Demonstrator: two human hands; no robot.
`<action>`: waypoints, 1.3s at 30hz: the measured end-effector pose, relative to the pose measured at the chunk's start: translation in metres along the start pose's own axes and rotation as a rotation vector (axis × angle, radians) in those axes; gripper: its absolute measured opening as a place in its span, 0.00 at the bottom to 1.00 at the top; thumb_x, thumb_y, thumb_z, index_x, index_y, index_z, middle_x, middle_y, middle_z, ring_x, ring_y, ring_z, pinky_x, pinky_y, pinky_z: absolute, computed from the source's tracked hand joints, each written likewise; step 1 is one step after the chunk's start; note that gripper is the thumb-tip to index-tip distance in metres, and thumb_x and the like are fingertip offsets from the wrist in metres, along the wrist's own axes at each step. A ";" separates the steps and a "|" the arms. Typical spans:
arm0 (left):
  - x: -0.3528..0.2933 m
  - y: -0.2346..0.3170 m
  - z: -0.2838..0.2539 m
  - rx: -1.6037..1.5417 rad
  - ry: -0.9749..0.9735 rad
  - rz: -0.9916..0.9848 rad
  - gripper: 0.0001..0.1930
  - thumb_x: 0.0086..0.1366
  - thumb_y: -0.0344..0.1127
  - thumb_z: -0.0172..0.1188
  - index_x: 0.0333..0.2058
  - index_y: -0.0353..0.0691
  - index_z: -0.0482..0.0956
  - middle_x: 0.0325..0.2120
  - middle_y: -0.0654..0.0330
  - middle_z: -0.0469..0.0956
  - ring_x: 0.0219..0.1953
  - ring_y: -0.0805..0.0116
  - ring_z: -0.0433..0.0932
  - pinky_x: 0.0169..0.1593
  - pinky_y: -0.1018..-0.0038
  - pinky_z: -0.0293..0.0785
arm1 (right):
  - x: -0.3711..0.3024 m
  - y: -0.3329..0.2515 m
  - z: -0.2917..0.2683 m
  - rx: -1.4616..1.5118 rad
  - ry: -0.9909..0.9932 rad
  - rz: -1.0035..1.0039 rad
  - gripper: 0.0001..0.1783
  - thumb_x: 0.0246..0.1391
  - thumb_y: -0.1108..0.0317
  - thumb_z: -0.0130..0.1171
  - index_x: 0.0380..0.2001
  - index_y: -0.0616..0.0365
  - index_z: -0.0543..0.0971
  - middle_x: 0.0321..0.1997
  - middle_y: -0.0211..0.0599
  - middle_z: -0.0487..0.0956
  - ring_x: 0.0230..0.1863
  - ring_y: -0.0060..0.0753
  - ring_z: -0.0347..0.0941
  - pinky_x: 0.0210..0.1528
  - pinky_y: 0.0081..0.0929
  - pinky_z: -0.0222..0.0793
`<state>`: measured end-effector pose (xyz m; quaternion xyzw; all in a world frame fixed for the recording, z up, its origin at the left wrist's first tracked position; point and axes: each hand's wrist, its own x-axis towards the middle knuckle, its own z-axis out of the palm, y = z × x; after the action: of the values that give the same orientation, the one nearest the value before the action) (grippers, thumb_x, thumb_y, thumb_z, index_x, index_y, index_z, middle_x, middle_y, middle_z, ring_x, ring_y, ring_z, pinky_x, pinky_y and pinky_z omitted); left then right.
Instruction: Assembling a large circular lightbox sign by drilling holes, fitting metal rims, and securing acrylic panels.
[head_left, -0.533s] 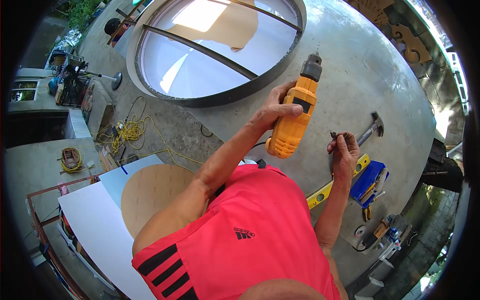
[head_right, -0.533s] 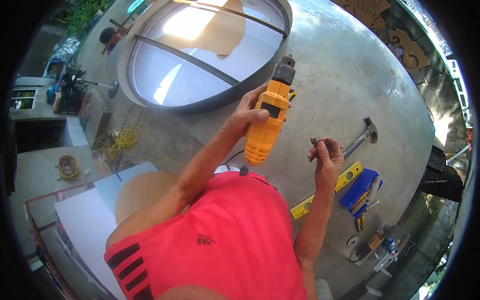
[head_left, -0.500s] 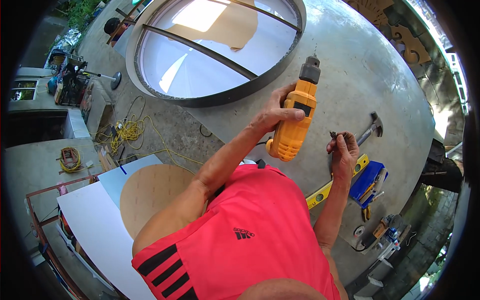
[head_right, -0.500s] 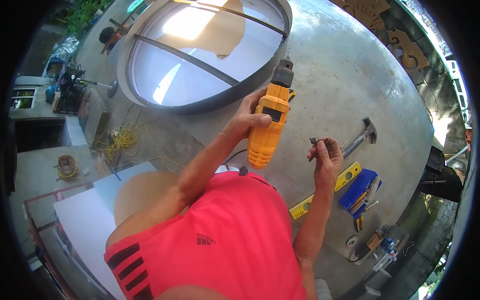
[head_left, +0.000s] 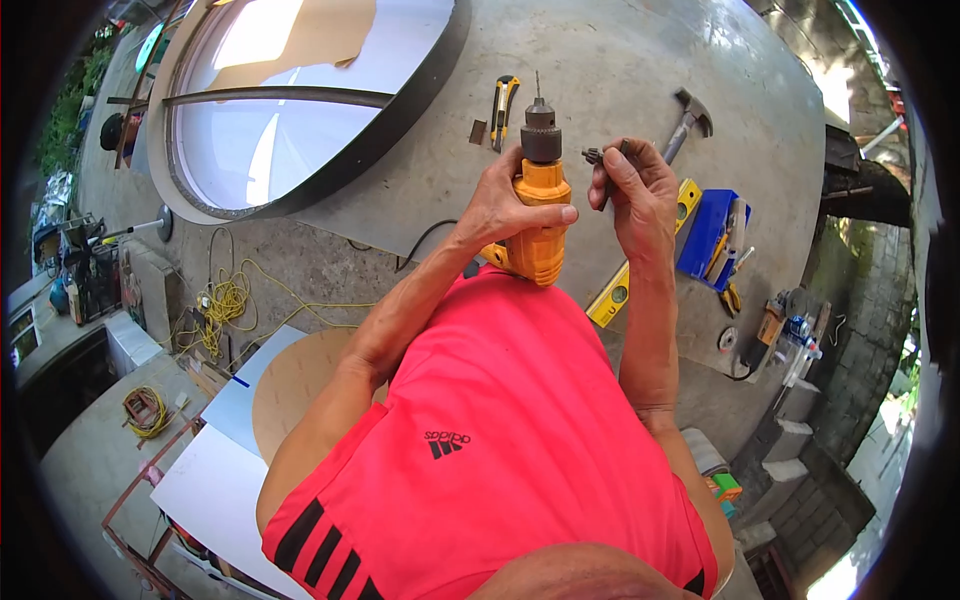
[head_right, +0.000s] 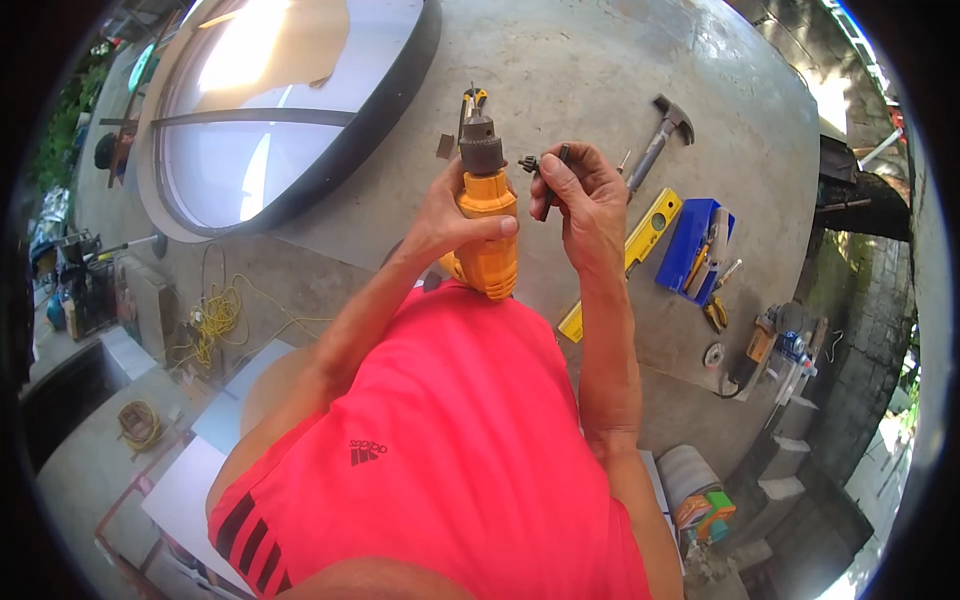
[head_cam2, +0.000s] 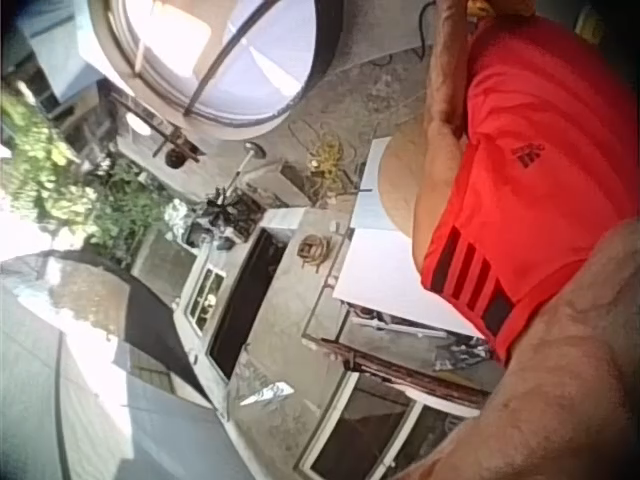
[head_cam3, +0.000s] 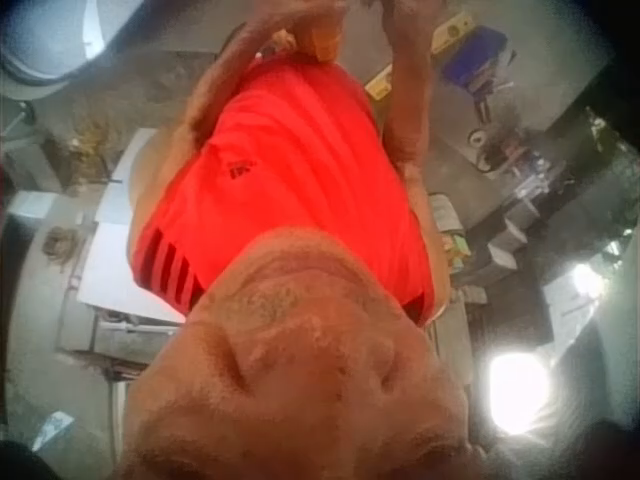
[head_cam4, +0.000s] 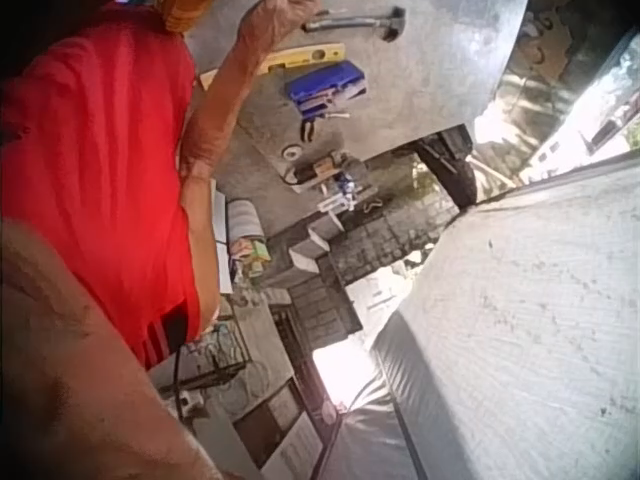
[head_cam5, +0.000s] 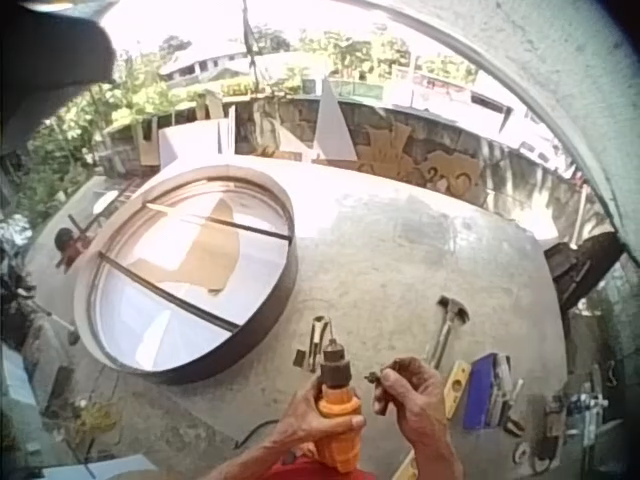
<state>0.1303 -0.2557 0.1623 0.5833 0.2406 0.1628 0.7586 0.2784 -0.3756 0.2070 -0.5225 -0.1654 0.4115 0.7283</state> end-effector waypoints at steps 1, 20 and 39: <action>0.001 -0.003 0.004 0.002 -0.020 -0.008 0.37 0.43 0.44 0.82 0.49 0.35 0.72 0.39 0.58 0.79 0.42 0.69 0.80 0.48 0.70 0.78 | 0.001 0.001 0.001 -0.030 0.015 0.006 0.07 0.61 0.69 0.63 0.41 0.59 0.78 0.28 0.35 0.80 0.24 0.25 0.74 0.25 0.22 0.69; 0.029 -0.060 0.046 0.712 -0.132 -0.105 0.42 0.39 0.55 0.80 0.49 0.42 0.69 0.39 0.52 0.82 0.42 0.53 0.83 0.46 0.61 0.78 | 0.011 0.048 -0.071 0.041 0.355 0.251 0.07 0.59 0.69 0.61 0.35 0.62 0.77 0.22 0.39 0.80 0.15 0.25 0.73 0.15 0.23 0.68; 0.059 -0.128 0.057 0.432 -0.281 -0.163 0.22 0.74 0.50 0.50 0.48 0.32 0.65 0.27 0.51 0.75 0.32 0.58 0.76 0.40 0.62 0.73 | 0.022 0.108 -0.133 -0.098 0.245 0.496 0.11 0.60 0.65 0.54 0.33 0.64 0.77 0.16 0.36 0.73 0.09 0.26 0.64 0.12 0.26 0.64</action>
<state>0.2067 -0.3048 0.0404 0.7271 0.2085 -0.0364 0.6531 0.3348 -0.4289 0.0530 -0.6275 0.0369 0.5025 0.5935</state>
